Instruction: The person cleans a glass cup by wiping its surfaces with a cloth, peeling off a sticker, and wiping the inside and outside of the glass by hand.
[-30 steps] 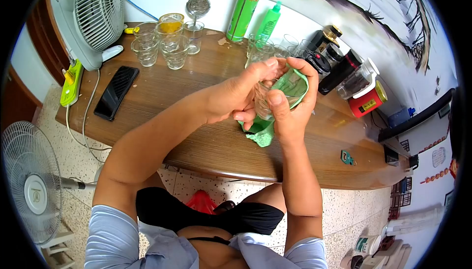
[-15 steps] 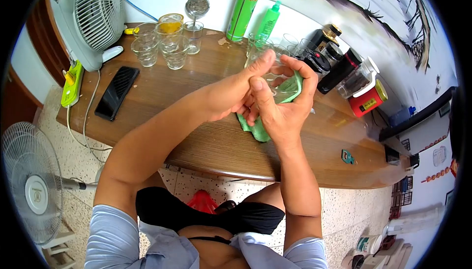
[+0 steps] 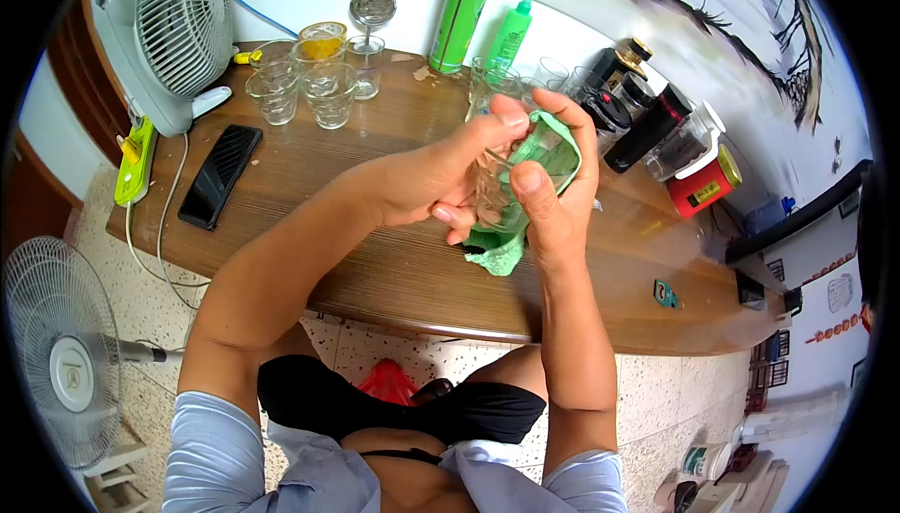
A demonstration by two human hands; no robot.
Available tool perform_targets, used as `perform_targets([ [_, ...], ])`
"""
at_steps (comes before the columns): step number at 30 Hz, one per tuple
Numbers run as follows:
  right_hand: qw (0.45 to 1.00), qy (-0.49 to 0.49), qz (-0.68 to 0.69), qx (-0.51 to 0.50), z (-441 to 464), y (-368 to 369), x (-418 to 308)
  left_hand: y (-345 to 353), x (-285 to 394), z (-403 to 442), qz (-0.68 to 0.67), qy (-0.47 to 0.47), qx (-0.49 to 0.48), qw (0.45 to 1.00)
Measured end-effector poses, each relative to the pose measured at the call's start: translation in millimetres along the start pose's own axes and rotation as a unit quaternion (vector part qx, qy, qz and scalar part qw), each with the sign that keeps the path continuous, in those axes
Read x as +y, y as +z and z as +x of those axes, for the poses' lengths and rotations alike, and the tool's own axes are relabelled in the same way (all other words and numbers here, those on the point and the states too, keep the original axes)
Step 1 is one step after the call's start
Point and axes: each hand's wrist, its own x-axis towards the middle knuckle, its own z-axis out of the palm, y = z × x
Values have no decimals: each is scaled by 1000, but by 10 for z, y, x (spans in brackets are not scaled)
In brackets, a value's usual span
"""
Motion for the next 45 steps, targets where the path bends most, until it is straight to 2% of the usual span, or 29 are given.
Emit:
perform_targets([
  [1, 1000, 9, 13, -7, -3, -1, -13, 19, 7, 1, -5, 15, 17, 1000],
  [4, 990, -16, -112, 82, -15, 125, 17, 104, 9, 37, -26, 42, 76, 996],
  [6, 942, -112, -305, 88, -8, 57, 89, 142, -34, 88, -53, 34, 124, 990],
  [7, 900, -158, -398, 89, -7, 38, 108, 120, -55, 95, -35, 50, 116, 991],
  [9, 902, -144, -396, 92, -23, 24, 105, 63, -84, 126, 0, 83, 98, 992],
  [11, 897, -153, -408, 81, -15, -24, 122, 28, -97, 126, 29, 53, 77, 995],
  [14, 944, -128, -297, 66, -13, -30, 130, 55, -39, 91, 56, 48, 57, 996],
  [17, 989, -43, -138, 40, 13, -14, 73, 63, -28, 58, 61, 40, 70, 995],
  [22, 999, 33, -14, -9, 59, -81, -11, 94, -5, 22, 78, 28, 86, 993],
  [25, 998, -10, -60, 35, 12, -23, 75, 94, -14, 29, 77, 42, 99, 991],
  [27, 986, -54, -139, 71, -12, 58, 99, -19, -64, 81, 74, 39, 62, 995],
  [30, 959, -103, -235, 117, -35, 85, 123, -54, -165, 178, 18, 49, 64, 997],
  [33, 914, -140, -358, 131, 13, -45, 206, 262, -141, 164, 43, 107, 166, 979],
  [36, 930, -105, -333, 119, -26, -34, 146, 189, -120, 147, 53, 78, 159, 983],
  [41, 964, -63, -243, 84, -12, -144, 205, 125, -87, 113, -66, 45, 116, 990],
  [42, 972, -49, -216, 80, 17, -140, 172, 128, -83, 108, -93, 31, 108, 989],
  [44, 997, 5, -54, 50, 0, -53, 41, 171, -29, 69, -113, -3, 105, 988],
  [45, 998, 3, -43, 38, -5, -59, 27, 199, -8, 56, -123, -20, 105, 987],
])
